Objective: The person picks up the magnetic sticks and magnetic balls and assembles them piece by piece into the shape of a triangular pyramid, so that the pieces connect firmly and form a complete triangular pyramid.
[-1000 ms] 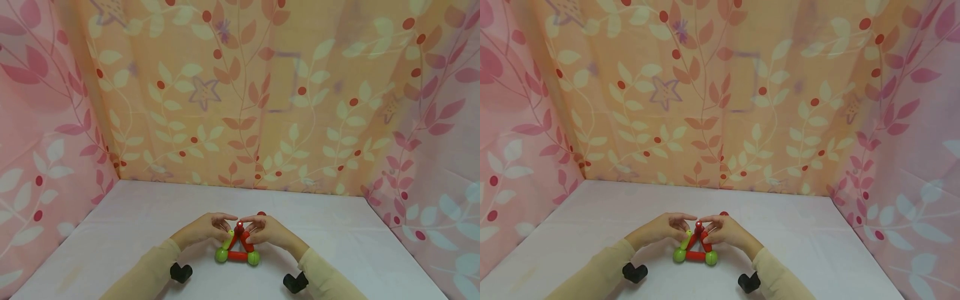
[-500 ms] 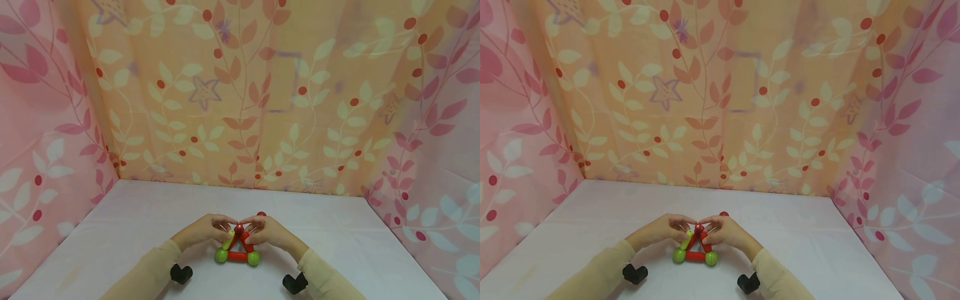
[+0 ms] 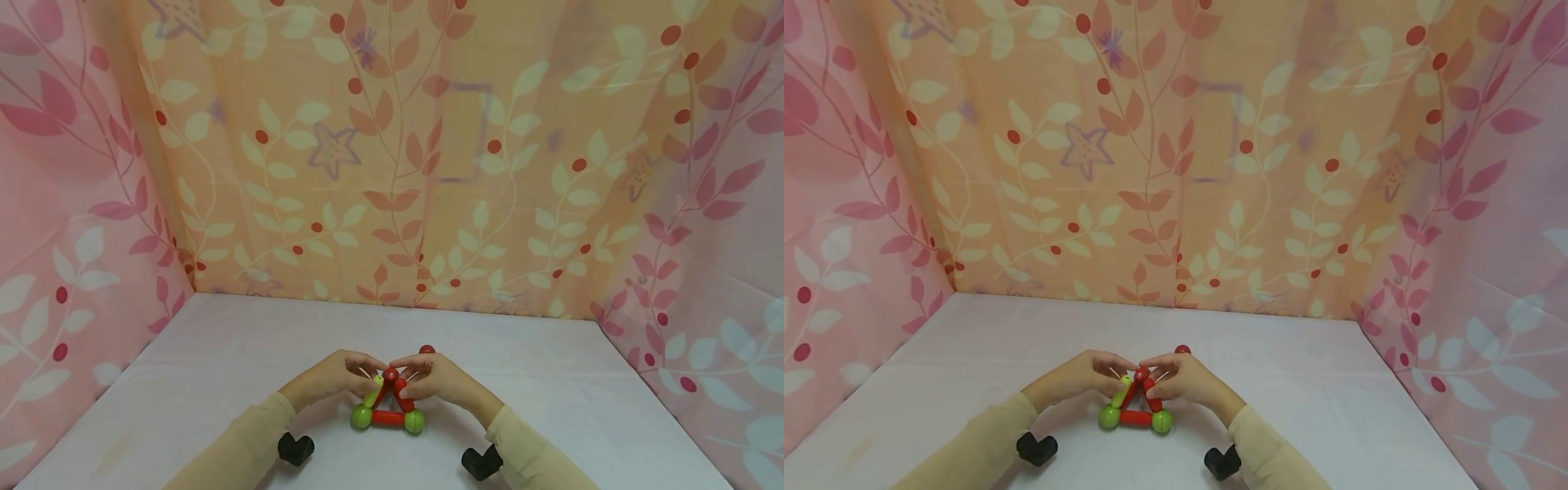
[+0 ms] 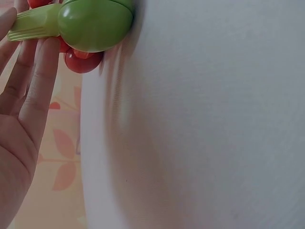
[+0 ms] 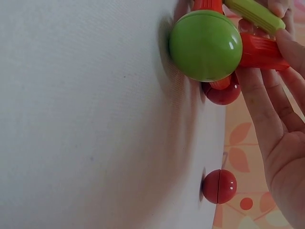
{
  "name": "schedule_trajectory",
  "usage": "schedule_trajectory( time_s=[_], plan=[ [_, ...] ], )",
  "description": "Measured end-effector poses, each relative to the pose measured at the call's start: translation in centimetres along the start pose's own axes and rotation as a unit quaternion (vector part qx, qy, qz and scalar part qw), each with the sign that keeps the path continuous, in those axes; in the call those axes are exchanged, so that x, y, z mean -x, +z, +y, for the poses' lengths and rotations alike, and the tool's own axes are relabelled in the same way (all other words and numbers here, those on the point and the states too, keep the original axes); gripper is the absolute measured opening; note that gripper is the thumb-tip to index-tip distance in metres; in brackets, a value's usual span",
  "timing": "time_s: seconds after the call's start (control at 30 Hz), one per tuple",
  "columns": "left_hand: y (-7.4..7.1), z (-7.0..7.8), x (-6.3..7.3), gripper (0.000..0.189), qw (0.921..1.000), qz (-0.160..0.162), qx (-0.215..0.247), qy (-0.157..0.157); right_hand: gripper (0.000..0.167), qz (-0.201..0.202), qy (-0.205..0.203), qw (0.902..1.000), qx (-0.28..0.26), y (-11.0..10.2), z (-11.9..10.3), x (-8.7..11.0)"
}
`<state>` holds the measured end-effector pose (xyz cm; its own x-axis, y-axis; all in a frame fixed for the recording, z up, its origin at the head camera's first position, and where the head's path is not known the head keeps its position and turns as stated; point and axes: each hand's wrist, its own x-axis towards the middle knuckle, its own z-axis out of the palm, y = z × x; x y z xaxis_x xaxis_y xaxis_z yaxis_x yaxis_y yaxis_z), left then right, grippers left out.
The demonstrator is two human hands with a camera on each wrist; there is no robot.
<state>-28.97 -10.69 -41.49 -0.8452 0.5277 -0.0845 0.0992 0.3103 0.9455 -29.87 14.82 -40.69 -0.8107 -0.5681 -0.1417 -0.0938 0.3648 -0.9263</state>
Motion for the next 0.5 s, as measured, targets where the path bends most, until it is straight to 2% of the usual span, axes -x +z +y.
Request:
schedule_trajectory(
  time_s=[0.2,0.5],
  plan=[
    [0.09,-0.05,-0.03,0.039,0.9999,0.0,0.007,0.009,0.042,0.003,0.003,1.0,0.008,0.06,-0.09,-0.03],
    [0.44,-0.08,-0.05,0.037,0.9997,0.02,-0.002,-0.012,0.043,-0.002,-0.007,0.9999,0.012,0.04,0.08,0.11]
  ],
)
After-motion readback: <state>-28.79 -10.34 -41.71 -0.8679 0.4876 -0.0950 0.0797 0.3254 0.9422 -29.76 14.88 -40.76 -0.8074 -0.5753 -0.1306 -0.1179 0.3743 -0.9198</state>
